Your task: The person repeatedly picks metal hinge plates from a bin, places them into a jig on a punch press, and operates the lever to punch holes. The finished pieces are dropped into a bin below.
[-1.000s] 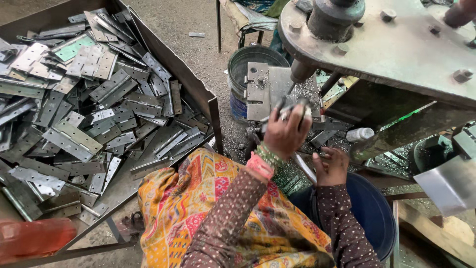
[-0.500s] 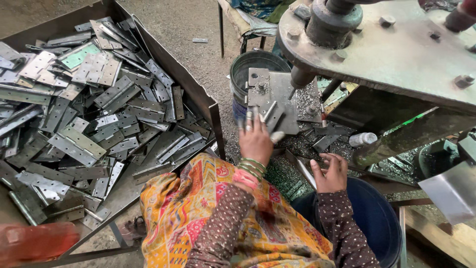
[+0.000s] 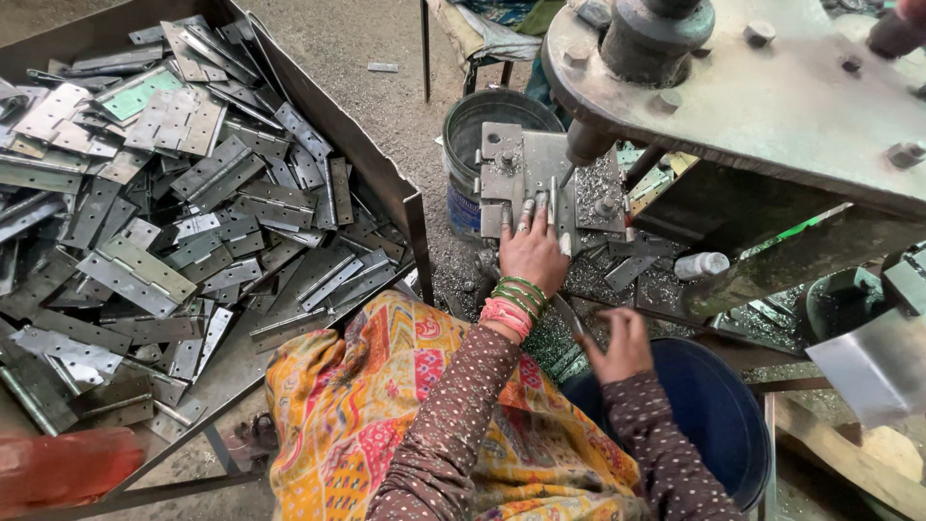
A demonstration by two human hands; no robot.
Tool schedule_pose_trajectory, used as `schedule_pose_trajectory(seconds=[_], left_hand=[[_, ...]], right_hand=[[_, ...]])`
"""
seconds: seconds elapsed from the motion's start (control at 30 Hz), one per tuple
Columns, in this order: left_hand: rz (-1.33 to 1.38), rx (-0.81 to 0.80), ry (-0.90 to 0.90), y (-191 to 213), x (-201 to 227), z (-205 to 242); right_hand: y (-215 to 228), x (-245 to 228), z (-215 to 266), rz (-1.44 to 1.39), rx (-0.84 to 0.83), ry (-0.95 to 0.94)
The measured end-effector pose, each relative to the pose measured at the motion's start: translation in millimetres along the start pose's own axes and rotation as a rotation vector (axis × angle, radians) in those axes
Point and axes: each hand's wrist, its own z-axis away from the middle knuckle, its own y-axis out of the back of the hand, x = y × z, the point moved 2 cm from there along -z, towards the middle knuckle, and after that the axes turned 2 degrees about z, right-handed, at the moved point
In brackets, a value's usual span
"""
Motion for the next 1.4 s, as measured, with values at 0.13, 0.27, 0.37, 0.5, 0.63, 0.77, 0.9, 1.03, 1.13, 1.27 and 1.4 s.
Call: schedule_pose_trajectory(seconds=[0.13, 0.27, 0.37, 0.5, 0.63, 0.77, 0.9, 1.03, 1.13, 1.27, 1.4], left_hand=[[0.042, 0.275, -0.038, 1.1, -2.8, -3.4], [0.106, 0.254, -0.054, -4.4, -5.4, 15.1], [0.041, 0.249, -0.069, -3.8, -1.0, 14.1], [-0.014, 0.089, -0.043, -11.7, -1.8, -5.7], [-0.035, 0.295, -0.025, -11.4, -1.3, -28.2], [-0.038, 0.3, -0.03, -21.8, -4.1, -30.0], [-0.07, 0.473, -0.05, -38.8, 1.9, -20.2], [-0.085, 0.359, -0.052, -47.1, 2.3, -24.9], [-0.104, 0.425, -0.055, -49.5, 2.8, -22.6], [-0.093, 0.472, -0.076, -43.8, 2.0, -19.6], [-0.031, 0.535, -0.073, -29.6, -4.2, -15.6]], right_hand=[[-81.4, 28.1, 32.5, 0.132, -0.537, -0.285], [-105.0, 41.9, 50.6, 0.017, -0.563, -0.297], [-81.3, 49.2, 20.5, -0.09, -0.617, -0.255], [-50.6, 45.1, -14.8, 0.118, -0.777, -0.301], [-43.4, 36.1, -4.8, 0.063, -0.66, -0.25], [-55.7, 30.3, 21.2, 0.039, -0.596, -0.323], [-48.8, 26.4, 14.0, 0.022, -0.679, -0.265], [-26.6, 24.3, -30.2, 0.072, -0.792, -0.308], [-31.5, 25.7, -26.5, 0.105, -0.762, -0.263], [-73.5, 33.5, 28.4, 0.012, -0.527, -0.254], [-111.1, 49.4, 52.0, 0.084, -0.452, -0.221]])
